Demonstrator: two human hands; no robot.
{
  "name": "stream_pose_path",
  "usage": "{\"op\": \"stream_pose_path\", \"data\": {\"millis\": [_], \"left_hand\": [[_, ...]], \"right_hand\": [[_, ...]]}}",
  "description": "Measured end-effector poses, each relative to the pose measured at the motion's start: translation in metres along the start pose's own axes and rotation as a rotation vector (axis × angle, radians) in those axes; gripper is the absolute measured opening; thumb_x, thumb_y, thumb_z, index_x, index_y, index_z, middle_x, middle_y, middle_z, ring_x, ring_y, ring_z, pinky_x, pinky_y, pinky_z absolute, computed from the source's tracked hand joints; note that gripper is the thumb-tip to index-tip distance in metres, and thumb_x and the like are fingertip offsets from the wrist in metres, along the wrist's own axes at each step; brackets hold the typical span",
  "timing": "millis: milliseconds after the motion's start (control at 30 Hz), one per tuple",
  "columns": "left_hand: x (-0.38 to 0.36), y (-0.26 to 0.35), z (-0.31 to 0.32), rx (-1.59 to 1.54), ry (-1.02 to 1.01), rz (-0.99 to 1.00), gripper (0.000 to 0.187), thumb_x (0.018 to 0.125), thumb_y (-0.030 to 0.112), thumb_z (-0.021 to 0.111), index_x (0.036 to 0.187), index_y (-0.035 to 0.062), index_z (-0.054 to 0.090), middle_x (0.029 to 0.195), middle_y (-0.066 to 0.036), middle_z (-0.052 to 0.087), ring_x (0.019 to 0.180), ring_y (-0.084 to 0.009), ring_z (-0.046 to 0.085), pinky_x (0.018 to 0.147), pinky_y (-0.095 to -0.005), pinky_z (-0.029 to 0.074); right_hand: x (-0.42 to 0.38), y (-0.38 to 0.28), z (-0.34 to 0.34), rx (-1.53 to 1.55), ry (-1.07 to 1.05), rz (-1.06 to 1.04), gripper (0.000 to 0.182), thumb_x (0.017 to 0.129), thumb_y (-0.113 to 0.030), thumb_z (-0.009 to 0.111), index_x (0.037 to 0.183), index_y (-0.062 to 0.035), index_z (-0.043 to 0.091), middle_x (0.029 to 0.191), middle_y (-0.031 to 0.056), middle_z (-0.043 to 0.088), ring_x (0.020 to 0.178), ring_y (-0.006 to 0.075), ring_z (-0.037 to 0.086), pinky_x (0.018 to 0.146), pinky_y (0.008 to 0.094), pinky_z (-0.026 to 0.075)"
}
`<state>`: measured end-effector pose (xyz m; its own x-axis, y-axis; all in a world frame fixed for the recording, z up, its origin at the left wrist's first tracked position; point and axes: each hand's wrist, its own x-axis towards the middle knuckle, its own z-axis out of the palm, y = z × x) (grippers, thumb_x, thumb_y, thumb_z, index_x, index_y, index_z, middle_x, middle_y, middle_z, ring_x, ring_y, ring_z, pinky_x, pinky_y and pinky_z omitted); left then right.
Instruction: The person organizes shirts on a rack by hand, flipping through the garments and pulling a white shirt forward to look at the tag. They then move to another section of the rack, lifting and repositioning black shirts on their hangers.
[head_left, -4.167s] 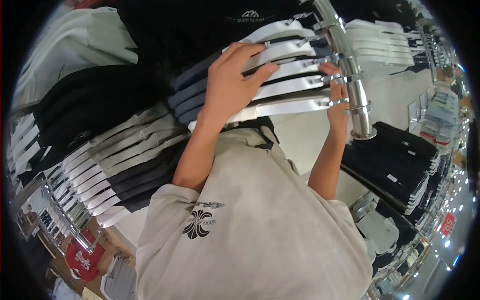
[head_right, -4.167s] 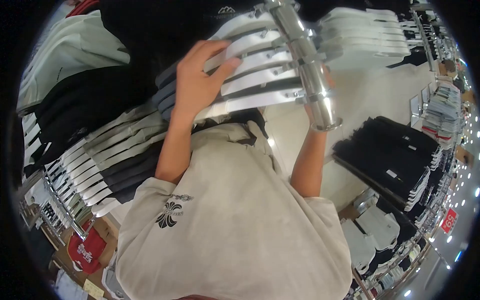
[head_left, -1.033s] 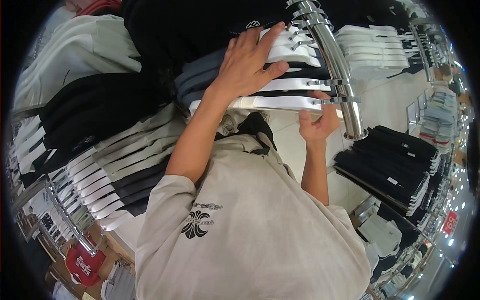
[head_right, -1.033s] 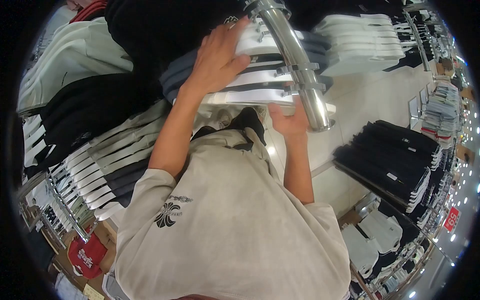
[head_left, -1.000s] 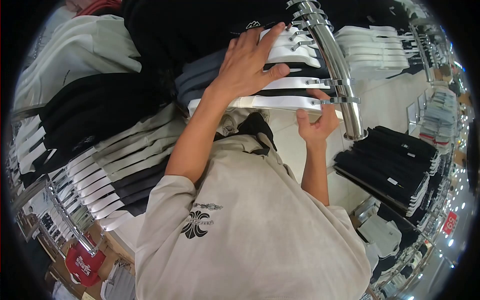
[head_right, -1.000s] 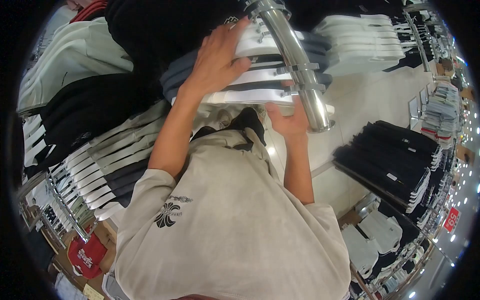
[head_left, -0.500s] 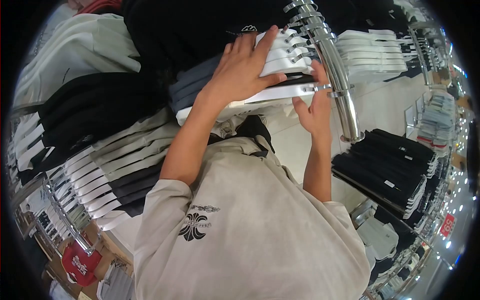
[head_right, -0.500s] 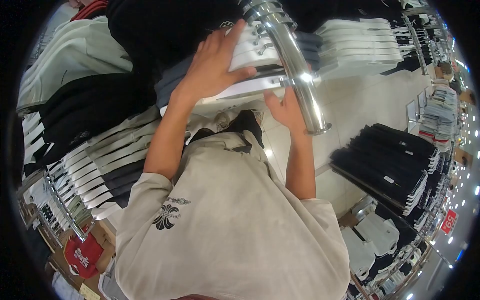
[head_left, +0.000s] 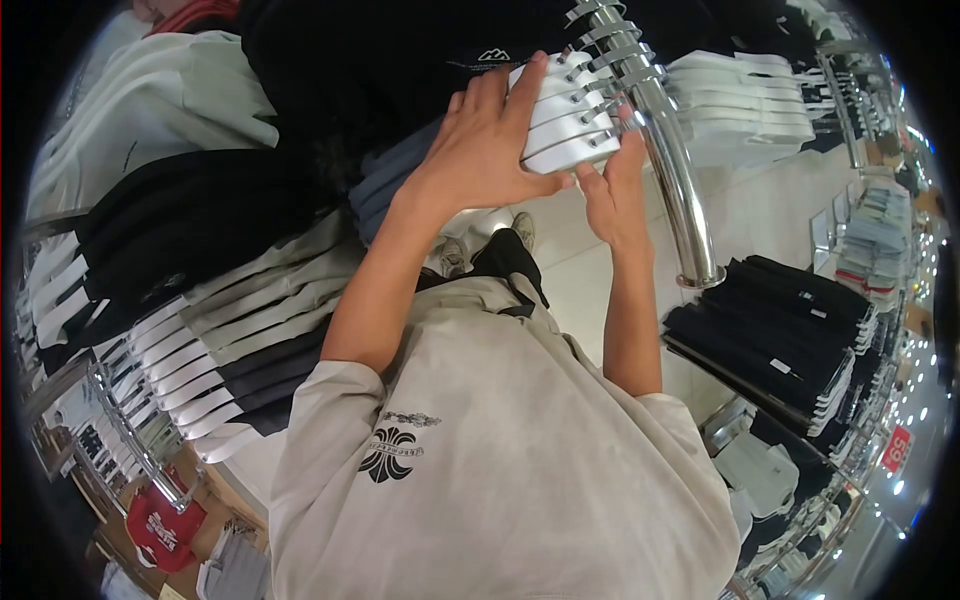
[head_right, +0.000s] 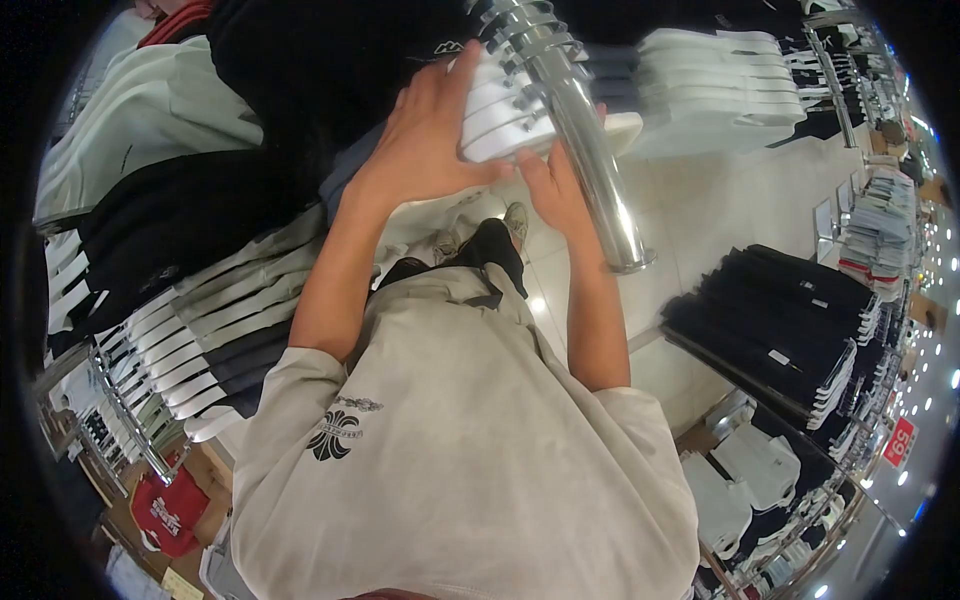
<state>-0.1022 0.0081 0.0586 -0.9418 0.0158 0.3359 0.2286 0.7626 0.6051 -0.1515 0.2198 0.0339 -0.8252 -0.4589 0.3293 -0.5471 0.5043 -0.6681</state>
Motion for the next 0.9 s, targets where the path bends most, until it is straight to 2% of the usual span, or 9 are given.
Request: {"op": "stream_pose_path", "data": {"millis": [100, 233, 333, 433, 467, 533, 667, 767, 900], "left_hand": [[0.002, 0.003, -0.004, 0.025, -0.013, -0.018, 0.118, 0.068, 0.046, 0.085, 0.16, 0.0017, 0.024, 0.143, -0.032, 0.043, 0.132, -0.047, 0.045, 0.112, -0.0543, 0.035], [0.004, 0.003, -0.008, 0.07, -0.01, -0.014, 0.116, 0.069, 0.041, 0.085, 0.159, -0.0017, 0.024, 0.141, -0.031, 0.045, 0.131, -0.0474, 0.046, 0.114, -0.0512, 0.034], [0.004, -0.001, -0.009, 0.078, -0.022, -0.018, 0.119, 0.067, 0.044, 0.084, 0.159, -0.0012, 0.024, 0.141, -0.03, 0.044, 0.131, -0.0461, 0.046, 0.111, -0.057, 0.037], [0.007, 0.005, -0.02, -0.053, -0.096, -0.162, 0.118, 0.064, 0.039, 0.085, 0.156, -0.0049, 0.026, 0.14, -0.029, 0.046, 0.132, -0.0447, 0.047, 0.112, -0.0519, 0.038], [0.007, 0.007, -0.023, -0.043, -0.101, -0.153, 0.118, 0.063, 0.038, 0.085, 0.156, -0.0055, 0.026, 0.14, -0.028, 0.047, 0.132, -0.0443, 0.047, 0.112, -0.0505, 0.038], [0.007, 0.009, -0.029, -0.024, -0.115, -0.129, 0.119, 0.06, 0.036, 0.085, 0.154, -0.0067, 0.027, 0.138, -0.028, 0.048, 0.131, -0.0436, 0.048, 0.113, -0.0478, 0.039], [0.006, 0.012, -0.039, -0.104, -0.189, -0.172, 0.116, 0.059, 0.032, 0.086, 0.152, -0.0049, 0.028, 0.139, -0.026, 0.048, 0.131, -0.0423, 0.048, 0.113, -0.0462, 0.038], [0.01, 0.019, -0.044, -0.083, -0.195, -0.198, 0.114, 0.059, 0.032, 0.086, 0.152, -0.0046, 0.03, 0.141, -0.026, 0.046, 0.134, -0.0423, 0.046, 0.113, -0.0466, 0.038], [0.009, 0.018, -0.043, -0.012, -0.249, -0.238, 0.118, 0.061, 0.033, 0.086, 0.154, -0.0052, 0.026, 0.146, -0.029, 0.042, 0.14, -0.0441, 0.039, 0.119, -0.0492, 0.029]], "right_hand": [[0.009, 0.004, -0.004, 0.023, -0.127, 0.026, 0.085, 0.095, -0.049, 0.057, 0.157, 0.0037, 0.033, 0.163, 0.0297, 0.026, 0.154, 0.0499, 0.012, 0.126, 0.0523, 0.012], [0.012, 0.009, 0.004, 0.074, -0.07, 0.033, 0.087, 0.092, -0.056, 0.058, 0.153, 0.0036, 0.039, 0.162, 0.0275, 0.03, 0.151, 0.05, 0.021, 0.125, 0.0528, 0.018], [0.016, 0.008, 0.009, 0.149, -0.051, -0.076, 0.085, 0.09, -0.056, 0.062, 0.148, 0.0038, 0.045, 0.157, 0.0275, 0.037, 0.142, 0.0474, 0.035, 0.121, 0.0535, 0.024], [0.01, 0.005, 0.019, 0.14, 0.101, -0.105, 0.081, 0.088, -0.054, 0.066, 0.143, 0.0029, 0.05, 0.147, 0.0256, 0.049, 0.129, 0.0441, 0.047, 0.113, 0.0543, 0.031], [0.009, 0.002, 0.022, 0.189, 0.17, -0.146, 0.078, 0.087, -0.051, 0.069, 0.143, 0.0012, 0.051, 0.137, 0.0225, 0.056, 0.12, 0.0424, 0.052, 0.104, 0.0545, 0.037], [0.003, 0.01, 0.026, 0.169, 0.15, -0.178, 0.079, 0.085, -0.052, 0.07, 0.141, 0.0013, 0.052, 0.13, 0.0232, 0.059, 0.116, 0.044, 0.054, 0.098, 0.0545, 0.04], [0.017, -0.021, 0.008, -0.02, 0.263, -0.272, 0.073, 0.071, -0.039, 0.08, 0.126, 0.0037, 0.057, 0.112, 0.0257, 0.067, 0.088, 0.0478, 0.064, 0.081, 0.052, 0.05], [0.013, -0.019, 0.009, 0.117, 0.17, -0.198, 0.076, 0.074, -0.031, 0.082, 0.134, 0.0038, 0.052, 0.128, 0.0254, 0.062, 0.107, 0.0456, 0.06, 0.092, 0.0512, 0.045], [0.015, 0.001, 0.016, 0.231, 0.044, -0.187, 0.078, 0.081, -0.035, 0.079, 0.142, 0.0015, 0.046, 0.141, 0.0219, 0.055, 0.121, 0.0401, 0.054, 0.102, 0.0479, 0.037]]}}
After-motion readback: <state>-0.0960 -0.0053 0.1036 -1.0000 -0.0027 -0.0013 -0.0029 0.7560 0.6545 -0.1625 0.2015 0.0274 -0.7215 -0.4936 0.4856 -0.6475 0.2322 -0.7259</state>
